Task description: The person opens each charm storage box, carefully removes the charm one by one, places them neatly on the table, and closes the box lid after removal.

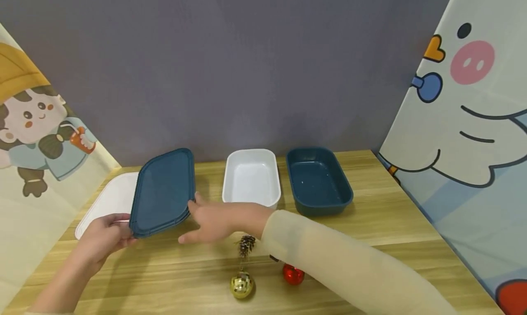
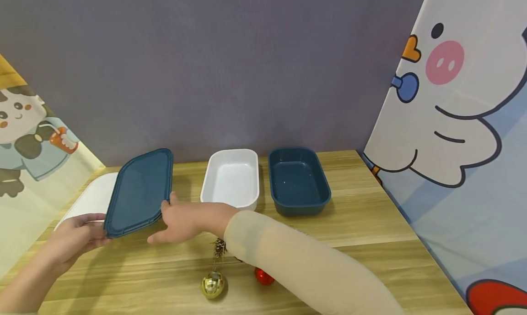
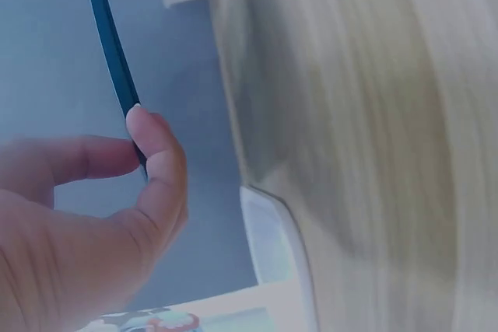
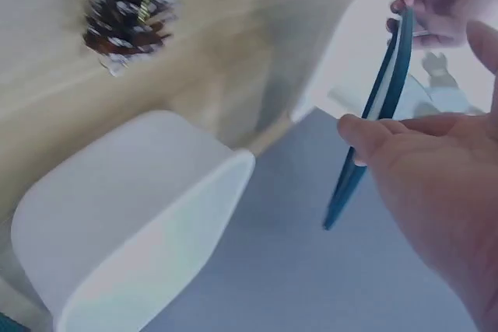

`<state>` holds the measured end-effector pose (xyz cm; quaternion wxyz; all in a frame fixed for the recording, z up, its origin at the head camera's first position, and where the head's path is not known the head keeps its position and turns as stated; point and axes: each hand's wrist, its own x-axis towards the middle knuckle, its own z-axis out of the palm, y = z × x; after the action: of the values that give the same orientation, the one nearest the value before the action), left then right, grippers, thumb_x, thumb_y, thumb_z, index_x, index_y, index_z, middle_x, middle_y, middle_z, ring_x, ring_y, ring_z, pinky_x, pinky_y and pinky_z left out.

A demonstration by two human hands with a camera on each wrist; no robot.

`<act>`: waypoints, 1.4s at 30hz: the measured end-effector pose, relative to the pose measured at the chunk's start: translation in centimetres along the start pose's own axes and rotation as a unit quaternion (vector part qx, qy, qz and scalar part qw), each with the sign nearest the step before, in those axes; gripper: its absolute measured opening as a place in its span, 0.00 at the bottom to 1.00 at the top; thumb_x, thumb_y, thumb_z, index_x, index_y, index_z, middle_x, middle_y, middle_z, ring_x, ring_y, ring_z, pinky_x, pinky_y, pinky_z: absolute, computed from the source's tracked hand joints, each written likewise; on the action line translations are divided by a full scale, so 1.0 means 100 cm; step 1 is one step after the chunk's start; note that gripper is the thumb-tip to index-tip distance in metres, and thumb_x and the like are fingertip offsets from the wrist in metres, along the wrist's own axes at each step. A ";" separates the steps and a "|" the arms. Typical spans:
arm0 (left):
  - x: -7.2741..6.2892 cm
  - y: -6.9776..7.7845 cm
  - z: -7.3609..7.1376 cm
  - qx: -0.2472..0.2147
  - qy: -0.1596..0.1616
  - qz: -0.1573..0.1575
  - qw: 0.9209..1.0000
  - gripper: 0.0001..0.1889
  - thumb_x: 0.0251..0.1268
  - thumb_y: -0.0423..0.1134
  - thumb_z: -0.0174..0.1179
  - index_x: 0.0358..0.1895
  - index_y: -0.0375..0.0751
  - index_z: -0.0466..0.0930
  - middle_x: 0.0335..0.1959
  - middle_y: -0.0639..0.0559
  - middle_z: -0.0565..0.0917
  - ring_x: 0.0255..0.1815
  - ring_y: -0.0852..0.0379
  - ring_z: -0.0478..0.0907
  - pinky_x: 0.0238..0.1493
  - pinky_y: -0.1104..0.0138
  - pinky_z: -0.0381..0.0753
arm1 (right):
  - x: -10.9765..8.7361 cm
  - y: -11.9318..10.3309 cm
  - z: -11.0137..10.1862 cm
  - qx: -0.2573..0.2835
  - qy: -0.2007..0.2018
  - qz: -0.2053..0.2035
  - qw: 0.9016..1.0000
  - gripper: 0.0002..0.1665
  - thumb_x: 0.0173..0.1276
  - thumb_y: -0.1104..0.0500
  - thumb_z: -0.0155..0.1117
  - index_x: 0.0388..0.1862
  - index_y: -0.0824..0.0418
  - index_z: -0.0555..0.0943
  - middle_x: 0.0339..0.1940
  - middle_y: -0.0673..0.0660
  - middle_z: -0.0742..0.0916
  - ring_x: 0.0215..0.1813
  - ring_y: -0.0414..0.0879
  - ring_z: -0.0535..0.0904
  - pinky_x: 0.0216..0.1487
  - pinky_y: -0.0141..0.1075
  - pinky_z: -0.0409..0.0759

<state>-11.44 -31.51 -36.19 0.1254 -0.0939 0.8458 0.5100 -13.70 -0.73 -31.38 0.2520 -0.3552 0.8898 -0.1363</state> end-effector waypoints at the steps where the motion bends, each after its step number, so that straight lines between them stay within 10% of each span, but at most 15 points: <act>1: -0.002 0.002 0.000 -0.015 -0.001 0.004 1.000 0.35 0.73 0.26 0.52 0.77 0.13 0.49 0.40 0.57 0.86 0.37 0.62 0.88 0.44 0.68 0.91 | -0.003 0.000 -0.003 0.006 0.007 -0.003 1.000 0.59 0.79 0.26 0.50 0.90 0.56 0.40 0.91 0.59 0.36 0.90 0.46 0.50 0.88 0.38 0.56; 5: -0.006 0.008 0.005 -0.090 -0.020 0.025 0.995 0.39 0.76 0.25 0.53 0.80 0.16 0.42 0.41 0.59 0.86 0.40 0.64 0.89 0.47 0.68 0.91 | -0.013 0.002 -0.011 0.027 0.064 -0.008 0.998 0.58 0.81 0.30 0.53 0.90 0.56 0.38 0.91 0.58 0.39 0.91 0.48 0.50 0.89 0.40 0.56; 9: -0.010 0.019 0.019 -0.152 -0.039 0.046 0.987 0.40 0.78 0.25 0.53 0.82 0.20 0.39 0.43 0.57 0.86 0.42 0.62 0.89 0.49 0.67 0.91 | -0.020 0.007 -0.012 0.105 0.188 0.031 0.976 0.53 0.82 0.41 0.60 0.90 0.58 0.43 0.86 0.61 0.68 0.75 0.49 0.80 0.78 0.42 0.76; 12: -0.013 0.031 0.034 -0.171 -0.048 0.064 0.982 0.40 0.78 0.25 0.53 0.83 0.22 0.39 0.46 0.56 0.85 0.44 0.60 0.89 0.50 0.66 0.91 | -0.023 0.017 -0.012 0.236 0.277 0.067 0.929 0.48 0.81 0.49 0.65 0.89 0.59 0.53 0.74 0.62 0.83 0.62 0.52 0.88 0.65 0.44 0.86; 16: -0.018 0.049 0.058 -0.159 -0.054 0.083 0.982 0.39 0.78 0.26 0.53 0.84 0.24 0.43 0.52 0.50 0.83 0.46 0.61 0.88 0.52 0.66 0.91 | -0.026 0.035 -0.012 0.388 0.320 0.076 0.861 0.41 0.78 0.55 0.68 0.85 0.61 0.64 0.75 0.63 0.82 0.70 0.55 0.85 0.66 0.47 0.87; 23: -0.011 0.072 0.089 -0.081 -0.047 0.108 0.990 0.38 0.79 0.30 0.56 0.85 0.27 0.48 0.71 0.25 0.72 0.48 0.59 0.89 0.55 0.64 0.90 | -0.035 0.057 -0.014 0.514 0.347 0.036 0.784 0.35 0.76 0.65 0.67 0.80 0.63 0.70 0.65 0.66 0.88 0.55 0.58 0.92 0.53 0.45 0.92; 29: -0.006 0.098 0.101 0.033 -0.029 0.121 0.992 0.42 0.83 0.44 0.56 0.87 0.31 0.43 0.80 0.26 0.65 0.62 0.40 0.85 0.65 0.48 0.86 | -0.042 0.065 -0.019 0.512 0.394 0.026 0.763 0.33 0.76 0.67 0.68 0.78 0.62 0.73 0.64 0.65 0.88 0.54 0.58 0.92 0.52 0.45 0.92; 35: -0.009 0.125 0.120 0.148 0.019 0.205 0.967 0.37 0.83 0.45 0.56 0.85 0.33 0.55 0.88 0.31 0.50 0.83 0.28 0.61 0.74 0.39 0.75 | -0.045 0.067 -0.020 0.479 0.427 0.017 0.767 0.32 0.76 0.65 0.68 0.77 0.60 0.75 0.68 0.63 0.87 0.56 0.56 0.92 0.50 0.43 0.92; 39: -0.009 0.140 0.135 0.160 -0.004 0.238 0.958 0.35 0.85 0.51 0.54 0.85 0.39 0.58 0.87 0.32 0.54 0.82 0.30 0.64 0.75 0.39 0.75 | -0.046 0.066 -0.018 0.456 0.442 -0.005 0.773 0.28 0.78 0.62 0.67 0.75 0.60 0.77 0.68 0.63 0.87 0.59 0.55 0.91 0.53 0.42 0.92; 42: -0.006 0.148 0.141 0.118 -0.030 0.232 0.965 0.39 0.84 0.59 0.51 0.88 0.47 0.52 0.87 0.35 0.58 0.84 0.34 0.63 0.75 0.39 0.74 | -0.047 0.065 -0.017 0.438 0.453 -0.016 0.776 0.26 0.78 0.60 0.66 0.73 0.59 0.79 0.67 0.62 0.88 0.61 0.55 0.90 0.57 0.43 0.91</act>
<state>-13.46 -12.12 -29.87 0.0389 0.1353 0.8947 0.4239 -15.38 7.30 -31.06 -0.0543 -0.1175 0.7397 -0.6604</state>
